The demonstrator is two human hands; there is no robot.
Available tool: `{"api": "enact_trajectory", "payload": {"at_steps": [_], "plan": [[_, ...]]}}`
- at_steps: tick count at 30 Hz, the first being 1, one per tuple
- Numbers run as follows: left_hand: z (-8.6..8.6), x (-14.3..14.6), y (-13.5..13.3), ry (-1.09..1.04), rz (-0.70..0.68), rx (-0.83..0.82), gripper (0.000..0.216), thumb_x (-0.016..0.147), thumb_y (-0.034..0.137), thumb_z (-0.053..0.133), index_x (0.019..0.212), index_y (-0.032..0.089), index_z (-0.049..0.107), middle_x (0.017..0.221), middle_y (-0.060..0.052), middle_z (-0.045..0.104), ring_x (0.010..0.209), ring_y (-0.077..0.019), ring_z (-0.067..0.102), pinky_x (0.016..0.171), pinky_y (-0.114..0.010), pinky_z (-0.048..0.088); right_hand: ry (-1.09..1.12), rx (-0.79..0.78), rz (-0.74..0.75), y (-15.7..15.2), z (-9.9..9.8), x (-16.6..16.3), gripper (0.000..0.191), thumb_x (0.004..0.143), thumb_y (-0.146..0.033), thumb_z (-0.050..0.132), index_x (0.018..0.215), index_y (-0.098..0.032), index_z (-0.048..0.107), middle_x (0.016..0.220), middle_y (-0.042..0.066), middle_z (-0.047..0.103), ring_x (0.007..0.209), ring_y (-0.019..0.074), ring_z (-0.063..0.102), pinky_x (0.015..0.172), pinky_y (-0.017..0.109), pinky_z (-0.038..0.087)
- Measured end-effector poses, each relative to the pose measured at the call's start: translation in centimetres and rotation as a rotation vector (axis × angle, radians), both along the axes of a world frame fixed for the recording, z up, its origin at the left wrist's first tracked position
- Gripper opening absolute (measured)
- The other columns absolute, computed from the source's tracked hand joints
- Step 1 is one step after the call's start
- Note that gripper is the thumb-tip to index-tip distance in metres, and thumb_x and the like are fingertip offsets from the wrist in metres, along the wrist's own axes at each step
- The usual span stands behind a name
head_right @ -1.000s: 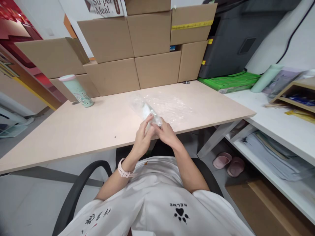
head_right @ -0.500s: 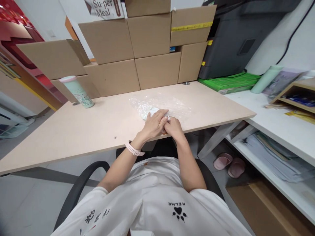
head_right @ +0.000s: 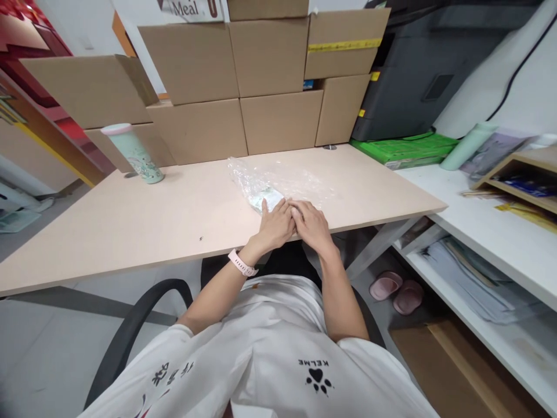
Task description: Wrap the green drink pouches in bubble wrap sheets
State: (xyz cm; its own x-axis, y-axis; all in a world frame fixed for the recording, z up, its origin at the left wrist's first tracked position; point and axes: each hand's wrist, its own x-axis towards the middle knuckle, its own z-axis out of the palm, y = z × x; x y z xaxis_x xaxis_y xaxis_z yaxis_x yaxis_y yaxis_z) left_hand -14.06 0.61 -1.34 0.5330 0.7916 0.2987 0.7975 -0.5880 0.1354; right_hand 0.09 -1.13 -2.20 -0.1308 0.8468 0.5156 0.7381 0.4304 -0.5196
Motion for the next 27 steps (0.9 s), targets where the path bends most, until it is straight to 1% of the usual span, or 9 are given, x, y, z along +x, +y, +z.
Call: {"api": "enact_trajectory", "payload": {"at_steps": [5, 9, 11, 13, 16, 19, 22, 24, 27], "plan": [[0.2, -4.1, -2.4, -0.039, -0.028, -0.033, 0.048, 0.100, 0.023, 0.037, 0.147, 0.024, 0.044, 0.153, -0.007, 0.048, 0.147, -0.0292, 0.038, 0.122, -0.067, 0.021, -0.117, -0.020, 0.075, -1.6, 0.4, -1.9, 0.041, 0.101, -0.045, 0.040, 0.133, -0.025, 0.057, 0.133, 0.009, 0.062, 0.124, 0.0268, 0.058, 0.104, 0.044, 0.049], [-0.6, -9.3, -6.1, -0.104, -0.015, -0.043, 0.054, 0.098, 0.025, 0.046, 0.152, 0.024, 0.036, 0.157, -0.008, 0.042, 0.149, -0.0281, 0.034, 0.124, -0.061, 0.022, -0.262, -0.052, 0.247, -3.9, 0.8, -3.9, 0.070, 0.090, -0.061, 0.059, 0.145, -0.019, 0.048, 0.146, 0.014, 0.052, 0.133, 0.0337, 0.048, 0.109, 0.048, 0.044], [-1.0, -11.8, -7.9, -0.196, 0.001, -0.073, 0.053, 0.100, 0.031, 0.047, 0.152, 0.029, 0.036, 0.159, -0.005, 0.040, 0.151, -0.0259, 0.032, 0.124, -0.055, 0.027, -0.327, -0.058, 0.280, -4.6, 0.7, -5.4, 0.078, 0.085, -0.059, 0.066, 0.148, -0.018, 0.044, 0.151, 0.016, 0.046, 0.135, 0.0370, 0.044, 0.110, 0.051, 0.041], [-1.5, -13.7, -9.3, -0.303, 0.000, -0.101, 0.051, 0.100, 0.034, 0.047, 0.150, 0.036, 0.037, 0.158, 0.000, 0.040, 0.150, -0.0233, 0.033, 0.125, -0.052, 0.028, -0.359, -0.058, 0.220, -5.0, 0.5, -7.1, 0.068, 0.088, -0.047, 0.067, 0.147, -0.021, 0.045, 0.151, 0.015, 0.046, 0.132, 0.0379, 0.045, 0.107, 0.053, 0.041], [-2.0, -15.5, -10.6, -0.484, 0.092, -0.106, 0.052, 0.098, 0.036, 0.051, 0.149, 0.040, 0.038, 0.158, 0.001, 0.040, 0.147, -0.0226, 0.038, 0.122, -0.050, 0.037, -0.343, -0.069, 0.070, -4.9, 0.3, -9.0, 0.040, 0.094, -0.027, 0.051, 0.134, -0.022, 0.056, 0.137, 0.014, 0.058, 0.121, 0.0365, 0.052, 0.099, 0.050, 0.044], [-2.4, -16.2, -10.8, -0.608, 0.183, -0.080, 0.052, 0.098, 0.037, 0.051, 0.148, 0.040, 0.038, 0.157, 0.002, 0.041, 0.146, -0.0223, 0.041, 0.119, -0.049, 0.042, -0.258, -0.082, -0.004, -4.1, 0.1, -9.4, 0.030, 0.096, -0.023, 0.041, 0.115, -0.024, 0.065, 0.114, 0.012, 0.068, 0.109, 0.0338, 0.058, 0.092, 0.047, 0.045], [-2.2, -15.9, -10.4, -0.622, 0.195, -0.059, 0.053, 0.098, 0.039, 0.052, 0.149, 0.038, 0.038, 0.156, 0.001, 0.044, 0.145, -0.0231, 0.043, 0.118, -0.049, 0.043, -0.130, -0.097, -0.103, -2.9, -0.2, -8.2, 0.030, 0.099, -0.035, 0.040, 0.094, -0.025, 0.068, 0.091, 0.012, 0.068, 0.096, 0.0324, 0.060, 0.088, 0.046, 0.046], [-1.6, -14.8, -9.9, -0.584, 0.158, -0.043, 0.054, 0.098, 0.039, 0.051, 0.150, 0.035, 0.036, 0.158, -0.002, 0.042, 0.146, -0.0236, 0.041, 0.119, -0.049, 0.041, -0.059, -0.089, -0.193, -2.1, -0.6, -7.0, 0.040, 0.100, -0.042, 0.037, 0.080, -0.024, 0.066, 0.085, 0.013, 0.065, 0.099, 0.0341, 0.059, 0.091, 0.049, 0.044], [-0.3, -11.7, -8.5, -0.473, 0.025, -0.032, 0.056, 0.100, 0.036, 0.048, 0.153, 0.028, 0.033, 0.161, -0.005, 0.035, 0.152, -0.0223, 0.029, 0.126, -0.048, 0.030, 0.022, -0.082, -0.303, -0.9, -1.2, -5.3, 0.049, 0.100, -0.044, 0.033, 0.065, -0.024, 0.060, 0.080, 0.015, 0.063, 0.106, 0.0365, 0.056, 0.096, 0.054, 0.039]]}}
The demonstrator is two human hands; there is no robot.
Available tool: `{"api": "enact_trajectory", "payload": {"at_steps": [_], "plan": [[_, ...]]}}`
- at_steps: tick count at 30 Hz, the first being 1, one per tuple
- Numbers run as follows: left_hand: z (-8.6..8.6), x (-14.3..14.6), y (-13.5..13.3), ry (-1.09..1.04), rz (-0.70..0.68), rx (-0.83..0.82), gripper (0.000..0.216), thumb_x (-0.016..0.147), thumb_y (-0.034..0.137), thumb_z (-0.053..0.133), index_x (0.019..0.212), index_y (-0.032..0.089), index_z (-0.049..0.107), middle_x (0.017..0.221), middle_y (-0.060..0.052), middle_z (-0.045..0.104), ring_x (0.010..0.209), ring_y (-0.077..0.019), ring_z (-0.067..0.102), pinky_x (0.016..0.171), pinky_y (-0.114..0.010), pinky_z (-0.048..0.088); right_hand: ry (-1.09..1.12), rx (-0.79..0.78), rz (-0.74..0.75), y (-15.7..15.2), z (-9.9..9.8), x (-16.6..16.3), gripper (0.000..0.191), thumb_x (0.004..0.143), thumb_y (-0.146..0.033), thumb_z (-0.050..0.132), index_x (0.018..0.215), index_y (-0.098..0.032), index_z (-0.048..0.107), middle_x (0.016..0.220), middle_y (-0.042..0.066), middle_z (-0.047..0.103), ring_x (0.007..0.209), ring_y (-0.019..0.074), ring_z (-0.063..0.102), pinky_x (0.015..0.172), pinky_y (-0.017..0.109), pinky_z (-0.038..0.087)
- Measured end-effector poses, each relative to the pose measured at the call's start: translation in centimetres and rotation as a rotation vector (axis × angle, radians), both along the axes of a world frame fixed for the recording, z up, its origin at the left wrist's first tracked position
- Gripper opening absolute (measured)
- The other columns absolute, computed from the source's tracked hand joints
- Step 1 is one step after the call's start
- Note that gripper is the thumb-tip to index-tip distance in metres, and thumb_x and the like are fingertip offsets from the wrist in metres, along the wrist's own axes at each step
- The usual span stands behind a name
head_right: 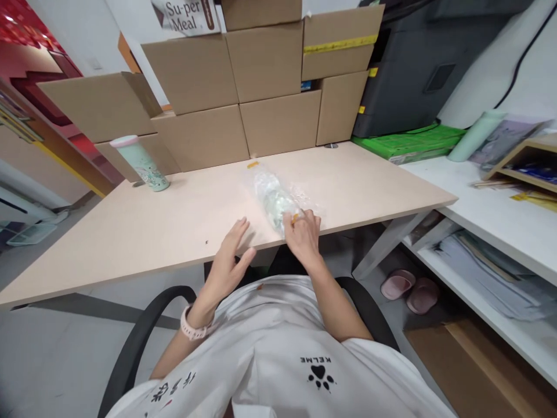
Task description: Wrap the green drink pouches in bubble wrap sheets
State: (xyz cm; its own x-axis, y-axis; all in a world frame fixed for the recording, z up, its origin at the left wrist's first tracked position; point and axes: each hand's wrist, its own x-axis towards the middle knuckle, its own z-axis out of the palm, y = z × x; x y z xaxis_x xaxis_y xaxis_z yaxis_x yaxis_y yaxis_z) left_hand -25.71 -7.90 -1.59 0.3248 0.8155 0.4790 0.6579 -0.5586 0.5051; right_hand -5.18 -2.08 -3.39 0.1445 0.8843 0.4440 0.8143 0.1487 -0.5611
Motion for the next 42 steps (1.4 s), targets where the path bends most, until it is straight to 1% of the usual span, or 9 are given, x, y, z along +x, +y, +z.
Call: {"api": "enact_trajectory", "payload": {"at_steps": [6, 9, 15, 20, 24, 29, 33, 37, 42], "plan": [[1.4, 7.2, 4.9, 0.290, -0.157, 0.046, 0.057, 0.100, 0.032, 0.046, 0.154, 0.033, 0.029, 0.163, -0.001, 0.032, 0.154, -0.0224, 0.022, 0.128, -0.055, 0.018, 0.035, -0.015, 0.059, 1.8, 0.0, 2.3, 0.049, 0.097, -0.038, 0.036, 0.051, -0.025, 0.048, 0.063, 0.010, 0.059, 0.092, 0.0323, 0.060, 0.094, 0.053, 0.039], [0.6, 8.0, 6.4, 0.329, -0.228, 0.076, 0.067, 0.097, 0.037, 0.053, 0.156, 0.034, 0.023, 0.163, -0.002, 0.031, 0.153, -0.0252, 0.023, 0.124, -0.060, 0.025, 0.038, -0.061, 0.068, 1.7, 0.2, 3.1, 0.046, 0.095, -0.034, 0.037, 0.051, -0.024, 0.048, 0.062, 0.010, 0.059, 0.086, 0.0304, 0.062, 0.090, 0.049, 0.042], [-0.7, 7.7, 6.4, 0.412, -0.198, 0.089, 0.076, 0.094, 0.033, 0.056, 0.157, 0.033, 0.014, 0.164, -0.002, 0.027, 0.154, -0.0271, 0.021, 0.118, -0.063, 0.034, -0.039, 0.085, 0.026, -0.8, 0.1, 4.3, 0.036, 0.096, -0.044, 0.044, 0.078, -0.020, 0.064, 0.095, 0.015, 0.065, 0.100, 0.0344, 0.056, 0.091, 0.051, 0.042], [-0.5, 9.8, 6.8, 0.443, -0.128, 0.097, 0.071, 0.089, 0.033, 0.064, 0.152, 0.027, 0.030, 0.158, -0.009, 0.040, 0.149, -0.0334, 0.033, 0.116, -0.075, 0.025, -0.016, 0.010, 0.133, -2.2, 1.2, 5.4, 0.036, 0.097, -0.045, 0.043, 0.070, -0.025, 0.058, 0.081, 0.007, 0.064, 0.083, 0.0275, 0.059, 0.081, 0.044, 0.045], [-0.4, 10.9, 7.4, 0.445, -0.109, 0.147, 0.064, 0.085, 0.036, 0.070, 0.143, 0.024, 0.045, 0.151, -0.011, 0.049, 0.143, -0.0354, 0.042, 0.120, -0.071, 0.020, 0.208, -0.030, 0.151, -2.6, 1.5, 6.1, 0.040, 0.096, -0.046, 0.039, 0.069, -0.027, 0.060, 0.075, 0.003, 0.067, 0.071, 0.0232, 0.061, 0.071, 0.039, 0.046], [-0.6, 9.6, 7.5, 0.448, -0.148, 0.146, 0.058, 0.085, 0.035, 0.071, 0.138, 0.030, 0.049, 0.149, -0.005, 0.052, 0.141, -0.0299, 0.047, 0.122, -0.062, 0.025, 0.228, -0.009, -0.139, -2.8, 0.9, 7.5, 0.035, 0.094, -0.049, 0.043, 0.080, -0.029, 0.067, 0.079, 0.004, 0.070, 0.078, 0.0295, 0.065, 0.074, 0.044, 0.047], [-0.5, 6.8, 6.7, 0.416, -0.208, 0.135, 0.054, 0.084, 0.015, 0.062, 0.134, 0.034, 0.053, 0.144, 0.001, 0.058, 0.136, -0.0232, 0.052, 0.122, -0.056, 0.030, 0.081, -0.013, -0.301, -2.7, 0.5, 8.1, 0.033, 0.096, -0.043, 0.042, 0.092, -0.029, 0.071, 0.095, 0.011, 0.070, 0.089, 0.0367, 0.066, 0.079, 0.050, 0.046], [-0.7, 3.1, 4.7, 0.349, -0.226, 0.082, 0.059, 0.080, 0.003, 0.048, 0.128, 0.034, 0.058, 0.139, 0.003, 0.062, 0.134, -0.0185, 0.055, 0.121, -0.050, 0.033, -0.010, -0.036, -0.184, -3.1, 0.7, 7.6, 0.028, 0.094, -0.036, 0.046, 0.089, -0.028, 0.072, 0.096, 0.012, 0.070, 0.087, 0.0347, 0.065, 0.075, 0.049, 0.046], [-1.6, 0.2, 3.1, 0.193, -0.205, 0.065, 0.045, 0.085, 0.009, 0.046, 0.120, 0.031, 0.063, 0.130, 0.000, 0.068, 0.129, -0.0188, 0.059, 0.120, -0.049, 0.035, 0.093, -0.284, 0.211, -3.6, 1.2, 5.9, 0.044, 0.091, -0.051, 0.056, 0.054, -0.027, 0.058, 0.054, 0.004, 0.062, 0.053, 0.0224, 0.058, 0.063, 0.043, 0.047]]}}
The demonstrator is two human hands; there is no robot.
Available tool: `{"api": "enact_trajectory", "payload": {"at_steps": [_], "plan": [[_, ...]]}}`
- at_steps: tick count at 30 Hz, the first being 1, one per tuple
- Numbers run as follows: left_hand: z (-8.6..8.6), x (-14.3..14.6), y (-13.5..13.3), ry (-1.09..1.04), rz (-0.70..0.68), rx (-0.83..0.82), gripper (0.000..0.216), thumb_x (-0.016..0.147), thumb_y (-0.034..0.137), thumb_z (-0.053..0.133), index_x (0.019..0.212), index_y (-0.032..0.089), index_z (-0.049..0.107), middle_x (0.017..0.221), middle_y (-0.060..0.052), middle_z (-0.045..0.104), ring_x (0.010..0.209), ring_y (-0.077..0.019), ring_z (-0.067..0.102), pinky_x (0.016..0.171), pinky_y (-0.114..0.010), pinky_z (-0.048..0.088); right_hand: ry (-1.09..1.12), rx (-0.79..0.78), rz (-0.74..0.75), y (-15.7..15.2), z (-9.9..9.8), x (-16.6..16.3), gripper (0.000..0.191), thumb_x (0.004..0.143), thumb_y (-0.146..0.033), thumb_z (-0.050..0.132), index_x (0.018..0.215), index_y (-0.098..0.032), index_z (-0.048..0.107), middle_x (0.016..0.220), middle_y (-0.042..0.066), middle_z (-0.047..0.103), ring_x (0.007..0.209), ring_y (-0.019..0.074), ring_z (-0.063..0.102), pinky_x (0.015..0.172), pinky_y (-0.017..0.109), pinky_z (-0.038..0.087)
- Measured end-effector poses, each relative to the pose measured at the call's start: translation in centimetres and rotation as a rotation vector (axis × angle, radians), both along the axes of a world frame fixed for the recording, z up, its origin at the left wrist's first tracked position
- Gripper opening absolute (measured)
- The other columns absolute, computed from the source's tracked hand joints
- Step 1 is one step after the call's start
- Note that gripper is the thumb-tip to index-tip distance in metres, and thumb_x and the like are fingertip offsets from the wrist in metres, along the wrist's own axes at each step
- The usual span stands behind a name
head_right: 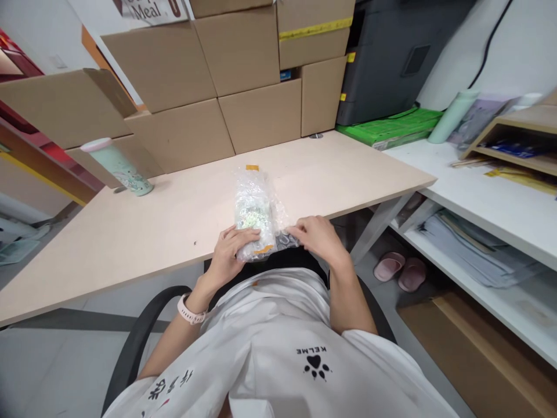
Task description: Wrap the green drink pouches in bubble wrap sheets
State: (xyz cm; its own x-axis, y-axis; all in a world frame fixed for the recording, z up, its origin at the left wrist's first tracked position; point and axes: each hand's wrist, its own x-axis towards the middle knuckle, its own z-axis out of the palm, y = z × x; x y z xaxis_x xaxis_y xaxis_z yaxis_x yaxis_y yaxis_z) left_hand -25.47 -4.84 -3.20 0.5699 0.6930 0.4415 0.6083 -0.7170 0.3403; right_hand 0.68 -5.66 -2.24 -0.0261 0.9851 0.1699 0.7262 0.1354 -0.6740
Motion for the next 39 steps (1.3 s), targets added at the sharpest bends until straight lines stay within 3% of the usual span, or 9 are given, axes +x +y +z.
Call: {"api": "enact_trajectory", "payload": {"at_steps": [4, 8, 14, 21, 24, 28, 33, 36, 39], "plan": [[-0.6, -0.3, -0.3, -0.095, 0.024, -0.023, 0.033, 0.089, 0.018, 0.049, 0.114, 0.031, 0.066, 0.126, 0.000, 0.071, 0.125, -0.0196, 0.062, 0.120, -0.049, 0.035, 0.430, -0.292, 0.207, 0.2, -0.6, -1.3, 0.054, 0.094, -0.063, 0.038, 0.064, -0.026, 0.063, 0.063, 0.008, 0.068, 0.050, 0.0220, 0.061, 0.054, 0.041, 0.049], [-0.7, -0.5, -1.2, -0.188, 0.028, -0.031, 0.021, 0.092, 0.030, 0.053, 0.108, 0.032, 0.067, 0.121, -0.001, 0.073, 0.120, -0.0212, 0.065, 0.118, -0.047, 0.037, 0.830, -0.275, 0.273, 0.6, -1.5, -1.4, 0.062, 0.097, -0.063, 0.020, 0.092, -0.026, 0.070, 0.084, 0.010, 0.073, 0.072, 0.0258, 0.069, 0.060, 0.042, 0.054], [-1.5, -0.7, -2.8, -0.334, -0.009, 0.108, 0.018, 0.094, 0.029, 0.056, 0.110, 0.029, 0.063, 0.114, 0.000, 0.075, 0.115, -0.0213, 0.068, 0.114, -0.047, 0.041, 0.714, -0.376, 0.403, 1.4, -3.9, -2.2, 0.050, 0.089, -0.066, 0.052, 0.063, -0.025, 0.065, 0.062, 0.006, 0.065, 0.058, 0.0214, 0.059, 0.053, 0.036, 0.049], [-2.8, 0.5, -4.9, -0.210, -0.018, 0.219, 0.038, 0.089, 0.018, 0.056, 0.123, 0.034, 0.059, 0.116, 0.001, 0.074, 0.117, -0.0235, 0.067, 0.114, -0.052, 0.038, 0.897, -0.448, 0.420, 1.4, -5.1, -4.7, 0.047, 0.089, -0.066, 0.053, 0.072, -0.024, 0.066, 0.071, 0.005, 0.068, 0.069, 0.0222, 0.061, 0.064, 0.037, 0.051], [-0.8, -0.4, -6.2, -0.087, -0.097, 0.167, 0.039, 0.090, 0.021, 0.055, 0.127, 0.034, 0.058, 0.125, -0.001, 0.071, 0.123, -0.0254, 0.063, 0.117, -0.057, 0.035, 0.951, -0.487, 0.460, 0.9, -4.3, -5.2, 0.035, 0.085, -0.058, 0.064, 0.089, -0.024, 0.071, 0.091, 0.007, 0.073, 0.086, 0.0255, 0.067, 0.077, 0.040, 0.054], [4.8, -2.6, -6.7, 0.115, -0.355, -0.063, 0.054, 0.098, 0.057, 0.043, 0.144, 0.028, 0.048, 0.157, -0.005, 0.043, 0.145, -0.0279, 0.042, 0.125, -0.053, 0.028, 0.865, -0.399, 0.587, 0.1, -2.6, -5.2, 0.037, 0.082, -0.049, 0.071, 0.111, -0.026, 0.070, 0.110, 0.005, 0.073, 0.106, 0.0258, 0.067, 0.093, 0.042, 0.053], [9.6, -3.0, -3.4, 0.025, -0.182, 0.202, 0.064, 0.098, 0.065, 0.023, 0.152, 0.033, 0.036, 0.163, -0.003, 0.030, 0.155, -0.0323, 0.017, 0.125, -0.061, -0.009, 0.751, -0.328, 0.723, -1.1, -0.9, -4.8, 0.042, 0.081, -0.045, 0.074, 0.118, -0.027, 0.067, 0.110, 0.002, 0.073, 0.102, 0.0224, 0.068, 0.084, 0.035, 0.056], [8.8, -1.9, -1.9, -0.063, -0.123, 0.114, 0.057, 0.099, 0.062, 0.028, 0.148, 0.037, 0.043, 0.153, -0.002, 0.049, 0.149, -0.0304, 0.035, 0.125, -0.061, 0.013, 0.657, -0.257, 0.713, -2.0, -0.5, -4.5, 0.027, 0.081, -0.045, 0.073, 0.097, -0.023, 0.072, 0.091, 0.002, 0.074, 0.086, 0.0212, 0.069, 0.073, 0.032, 0.057], [5.9, -0.8, -3.0, -0.194, -0.046, 0.000, 0.054, 0.100, 0.058, 0.034, 0.149, 0.038, 0.040, 0.142, -0.004, 0.060, 0.139, -0.0284, 0.049, 0.114, -0.058, 0.039, 0.645, -0.107, 0.597, -3.3, 0.1, -4.6, 0.027, 0.083, -0.047, 0.070, 0.086, -0.021, 0.070, 0.084, 0.004, 0.074, 0.082, 0.0234, 0.069, 0.071, 0.034, 0.057]]}}
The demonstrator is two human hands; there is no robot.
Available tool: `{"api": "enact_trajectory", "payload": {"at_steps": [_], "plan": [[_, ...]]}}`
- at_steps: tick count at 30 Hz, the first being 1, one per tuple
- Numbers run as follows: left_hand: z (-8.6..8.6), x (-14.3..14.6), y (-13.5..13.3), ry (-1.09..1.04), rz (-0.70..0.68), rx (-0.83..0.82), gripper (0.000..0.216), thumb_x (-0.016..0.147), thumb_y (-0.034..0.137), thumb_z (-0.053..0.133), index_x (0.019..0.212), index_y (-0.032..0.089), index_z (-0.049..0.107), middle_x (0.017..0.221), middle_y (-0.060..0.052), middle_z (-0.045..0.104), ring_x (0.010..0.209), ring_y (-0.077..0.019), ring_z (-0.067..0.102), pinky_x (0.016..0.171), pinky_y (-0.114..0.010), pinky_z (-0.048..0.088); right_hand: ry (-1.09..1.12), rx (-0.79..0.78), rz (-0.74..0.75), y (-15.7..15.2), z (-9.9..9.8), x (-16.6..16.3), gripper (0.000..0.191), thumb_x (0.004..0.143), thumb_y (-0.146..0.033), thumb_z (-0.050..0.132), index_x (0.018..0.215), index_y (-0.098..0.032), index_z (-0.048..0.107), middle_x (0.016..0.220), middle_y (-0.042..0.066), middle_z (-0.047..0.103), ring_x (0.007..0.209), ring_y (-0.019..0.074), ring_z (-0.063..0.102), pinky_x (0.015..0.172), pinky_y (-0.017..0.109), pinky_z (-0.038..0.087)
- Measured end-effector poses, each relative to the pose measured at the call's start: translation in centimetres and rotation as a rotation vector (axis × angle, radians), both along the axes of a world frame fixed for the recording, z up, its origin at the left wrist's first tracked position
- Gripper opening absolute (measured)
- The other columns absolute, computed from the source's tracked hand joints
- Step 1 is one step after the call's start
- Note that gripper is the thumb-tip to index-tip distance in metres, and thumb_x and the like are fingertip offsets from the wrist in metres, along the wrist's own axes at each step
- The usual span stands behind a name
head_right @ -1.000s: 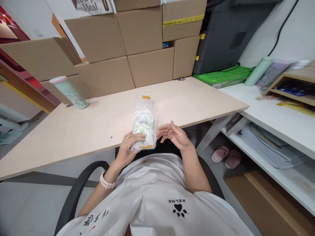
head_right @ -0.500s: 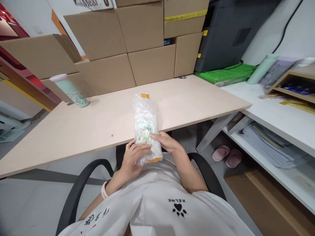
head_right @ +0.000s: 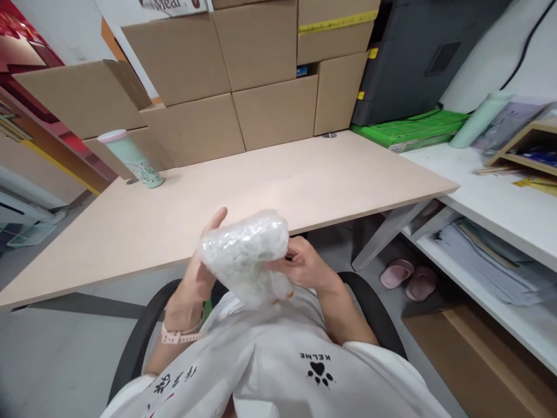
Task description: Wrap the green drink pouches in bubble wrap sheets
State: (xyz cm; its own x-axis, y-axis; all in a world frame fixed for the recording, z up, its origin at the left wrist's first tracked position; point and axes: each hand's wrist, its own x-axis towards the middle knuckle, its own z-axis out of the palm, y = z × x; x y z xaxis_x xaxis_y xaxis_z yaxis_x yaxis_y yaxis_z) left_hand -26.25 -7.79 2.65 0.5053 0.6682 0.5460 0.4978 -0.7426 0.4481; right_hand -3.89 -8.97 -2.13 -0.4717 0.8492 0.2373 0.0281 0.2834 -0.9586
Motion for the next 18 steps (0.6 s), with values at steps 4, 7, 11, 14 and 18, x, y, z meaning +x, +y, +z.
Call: {"api": "enact_trajectory", "payload": {"at_steps": [4, 7, 11, 14, 18], "plan": [[-3.6, 1.2, -2.1, -0.067, 0.056, -0.128, 0.059, 0.101, 0.055, 0.033, 0.156, 0.035, 0.024, 0.147, -0.005, 0.055, 0.135, -0.0282, 0.055, 0.109, -0.057, 0.045, 0.047, 0.113, -0.356, -1.3, 1.4, -1.3, 0.027, 0.085, -0.051, 0.067, 0.093, -0.026, 0.068, 0.087, 0.004, 0.074, 0.080, 0.0255, 0.070, 0.067, 0.036, 0.058], [-4.2, 2.2, -0.8, -0.186, 0.161, -0.194, 0.060, 0.103, 0.049, 0.031, 0.158, 0.036, 0.010, 0.152, -0.006, 0.049, 0.137, -0.0271, 0.052, 0.108, -0.057, 0.047, -0.144, 0.287, -0.716, -0.5, 2.9, -2.4, 0.031, 0.089, -0.051, 0.064, 0.112, -0.030, 0.064, 0.098, 0.007, 0.074, 0.085, 0.0282, 0.070, 0.071, 0.041, 0.058], [-3.7, 3.3, 3.3, -0.363, 0.362, -0.267, 0.084, 0.096, 0.047, 0.054, 0.159, 0.033, 0.000, 0.163, -0.008, 0.029, 0.150, -0.0297, 0.033, 0.115, -0.058, 0.042, -0.376, 0.559, -0.956, 2.4, 5.6, -3.5, 0.045, 0.096, -0.047, 0.053, 0.135, -0.025, 0.054, 0.132, 0.014, 0.063, 0.125, 0.0302, 0.057, 0.107, 0.047, 0.046], [-3.3, 3.7, 5.2, -0.288, 0.460, -0.207, 0.083, 0.094, 0.040, 0.056, 0.159, 0.031, 0.005, 0.167, -0.007, 0.017, 0.154, -0.0314, 0.023, 0.122, -0.060, 0.033, -0.605, 0.744, -0.834, 5.2, 6.7, -4.6, 0.044, 0.103, -0.041, 0.034, 0.139, -0.024, 0.052, 0.152, 0.008, 0.048, 0.146, 0.0234, 0.035, 0.122, 0.044, 0.028], [-3.6, 3.8, 6.2, -0.043, 0.500, -0.014, 0.067, 0.094, 0.024, 0.046, 0.157, 0.026, 0.024, 0.168, -0.006, 0.014, 0.156, -0.0312, 0.007, 0.127, -0.064, 0.006, -0.800, 0.708, -0.564, 8.5, 5.1, -5.5, 0.049, 0.105, -0.038, 0.027, 0.147, -0.025, 0.047, 0.161, 0.002, 0.033, 0.154, 0.0200, 0.019, 0.127, 0.046, 0.016]]}}
